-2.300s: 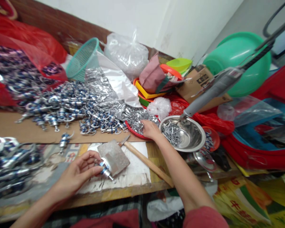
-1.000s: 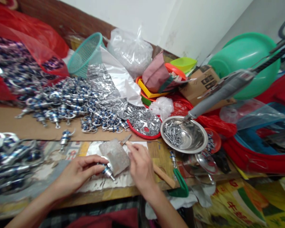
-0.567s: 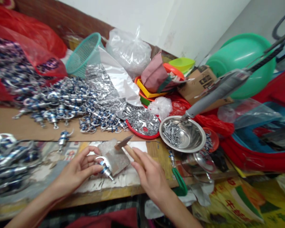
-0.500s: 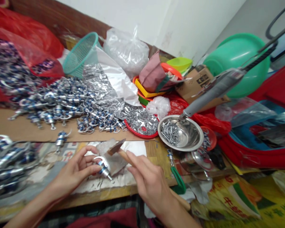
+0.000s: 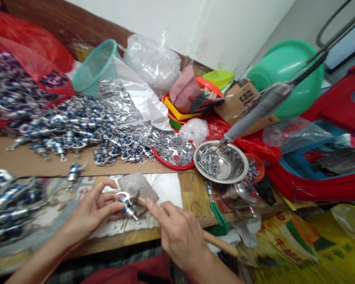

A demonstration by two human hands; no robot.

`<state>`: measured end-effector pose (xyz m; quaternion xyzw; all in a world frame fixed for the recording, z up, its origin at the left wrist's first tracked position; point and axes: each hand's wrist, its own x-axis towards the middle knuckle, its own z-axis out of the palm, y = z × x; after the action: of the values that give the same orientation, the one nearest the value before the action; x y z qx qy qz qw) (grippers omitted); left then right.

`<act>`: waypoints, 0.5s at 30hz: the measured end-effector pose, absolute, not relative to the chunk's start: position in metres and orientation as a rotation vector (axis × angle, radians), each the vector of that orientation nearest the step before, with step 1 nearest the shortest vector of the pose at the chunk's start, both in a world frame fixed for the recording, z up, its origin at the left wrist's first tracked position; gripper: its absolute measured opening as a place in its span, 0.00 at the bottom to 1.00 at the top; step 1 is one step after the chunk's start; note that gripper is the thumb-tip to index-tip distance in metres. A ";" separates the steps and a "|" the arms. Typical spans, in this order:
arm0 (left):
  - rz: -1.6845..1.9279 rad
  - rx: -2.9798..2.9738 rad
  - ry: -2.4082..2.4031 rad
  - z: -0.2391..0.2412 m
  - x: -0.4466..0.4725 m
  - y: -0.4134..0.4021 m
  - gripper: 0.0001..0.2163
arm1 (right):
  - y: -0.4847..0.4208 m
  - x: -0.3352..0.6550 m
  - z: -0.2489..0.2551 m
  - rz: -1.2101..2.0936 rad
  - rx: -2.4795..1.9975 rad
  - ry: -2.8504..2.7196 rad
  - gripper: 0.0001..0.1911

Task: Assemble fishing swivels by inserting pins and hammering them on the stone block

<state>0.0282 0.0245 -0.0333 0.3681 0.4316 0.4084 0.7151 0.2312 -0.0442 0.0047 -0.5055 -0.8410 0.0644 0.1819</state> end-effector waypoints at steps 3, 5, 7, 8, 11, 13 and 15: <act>0.901 0.828 0.977 -0.034 0.027 0.024 0.18 | -0.030 0.240 0.000 0.183 -1.386 -2.099 0.25; 0.893 0.881 1.002 -0.032 0.026 0.024 0.14 | -0.010 0.247 -0.007 0.223 -1.444 -1.945 0.23; 0.860 0.986 1.070 -0.029 0.025 0.024 0.09 | 0.013 0.253 -0.019 0.293 -1.552 -1.952 0.19; 0.843 1.052 1.119 -0.027 0.024 0.023 0.06 | 0.024 0.255 -0.025 0.323 -1.596 -1.996 0.17; 0.883 1.250 1.231 -0.023 0.021 0.024 0.02 | 0.052 0.260 -0.041 0.330 -1.652 -2.092 0.12; 0.952 1.355 1.238 -0.022 0.020 0.025 0.02 | 0.071 0.264 -0.044 0.252 -1.685 -2.067 0.12; 0.988 1.421 1.224 -0.024 0.021 0.026 0.02 | 0.092 0.270 -0.044 0.136 -1.761 -2.002 0.15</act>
<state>0.0209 0.0261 -0.0236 0.5847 0.5037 0.4064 0.4892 0.2702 0.0920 -0.0435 -0.6412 -0.7292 0.0495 0.2339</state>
